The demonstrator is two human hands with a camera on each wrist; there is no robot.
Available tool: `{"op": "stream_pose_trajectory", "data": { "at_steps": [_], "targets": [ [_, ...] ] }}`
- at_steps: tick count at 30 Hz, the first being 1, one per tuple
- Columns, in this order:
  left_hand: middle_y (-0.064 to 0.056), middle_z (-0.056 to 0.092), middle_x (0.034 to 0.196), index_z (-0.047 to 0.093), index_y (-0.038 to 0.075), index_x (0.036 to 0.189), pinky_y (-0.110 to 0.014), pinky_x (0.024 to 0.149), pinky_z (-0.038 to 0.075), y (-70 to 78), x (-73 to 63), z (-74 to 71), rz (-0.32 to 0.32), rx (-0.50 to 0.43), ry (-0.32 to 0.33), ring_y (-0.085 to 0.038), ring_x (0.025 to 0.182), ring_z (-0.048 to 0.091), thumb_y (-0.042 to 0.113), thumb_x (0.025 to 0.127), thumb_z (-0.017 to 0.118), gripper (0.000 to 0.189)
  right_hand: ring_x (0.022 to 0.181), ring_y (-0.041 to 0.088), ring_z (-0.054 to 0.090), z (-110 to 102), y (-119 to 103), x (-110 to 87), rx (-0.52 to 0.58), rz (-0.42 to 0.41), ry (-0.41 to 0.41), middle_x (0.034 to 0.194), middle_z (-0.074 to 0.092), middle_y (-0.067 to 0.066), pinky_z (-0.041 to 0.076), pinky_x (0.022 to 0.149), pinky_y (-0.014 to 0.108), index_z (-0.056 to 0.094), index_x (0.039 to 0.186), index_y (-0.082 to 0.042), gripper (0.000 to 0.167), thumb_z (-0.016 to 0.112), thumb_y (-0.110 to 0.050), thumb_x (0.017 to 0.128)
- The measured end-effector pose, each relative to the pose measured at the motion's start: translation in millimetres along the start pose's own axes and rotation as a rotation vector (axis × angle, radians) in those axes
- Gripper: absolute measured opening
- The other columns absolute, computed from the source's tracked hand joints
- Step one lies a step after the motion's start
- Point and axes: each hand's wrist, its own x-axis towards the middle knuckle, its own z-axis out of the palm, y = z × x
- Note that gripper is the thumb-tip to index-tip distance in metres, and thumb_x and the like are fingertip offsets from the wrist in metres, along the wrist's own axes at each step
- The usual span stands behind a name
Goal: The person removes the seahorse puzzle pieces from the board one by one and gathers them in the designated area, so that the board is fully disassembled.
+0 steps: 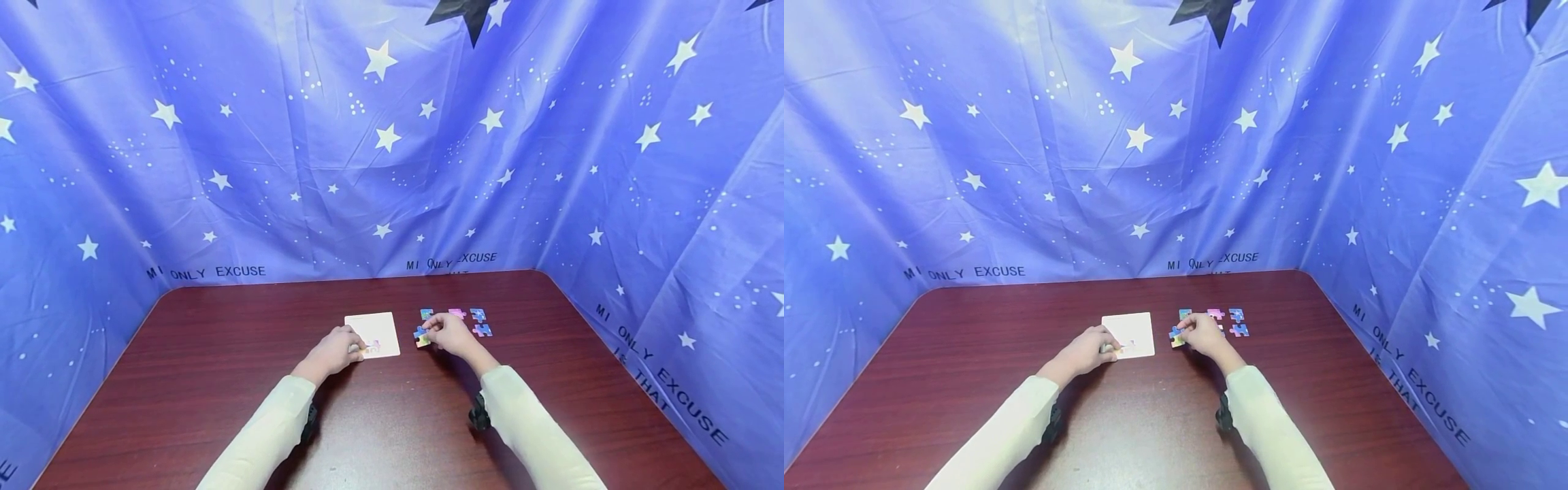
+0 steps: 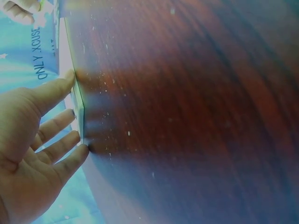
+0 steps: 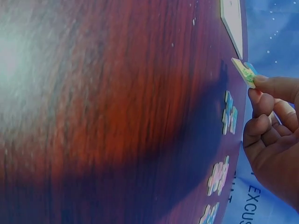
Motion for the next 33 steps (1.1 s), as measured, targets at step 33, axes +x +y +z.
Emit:
{"op": "stream_pose_trajectory", "data": {
  "at_steps": [33],
  "targets": [
    [-0.002,0.059,0.092,0.071,0.012,0.090,-0.038,0.083,0.046,6.6,0.7,-1.4,-0.087,0.012,-0.029,-0.022,0.090,0.051,0.018,0.080,0.072,0.012,0.052,0.014,0.051,-29,27,-8.6,-0.002,0.011,0.027,0.069,0.059,0.006,0.045,0.050,0.026,0.064,0.094,0.006,0.016,0.060,0.003,0.080]
  ]
}}
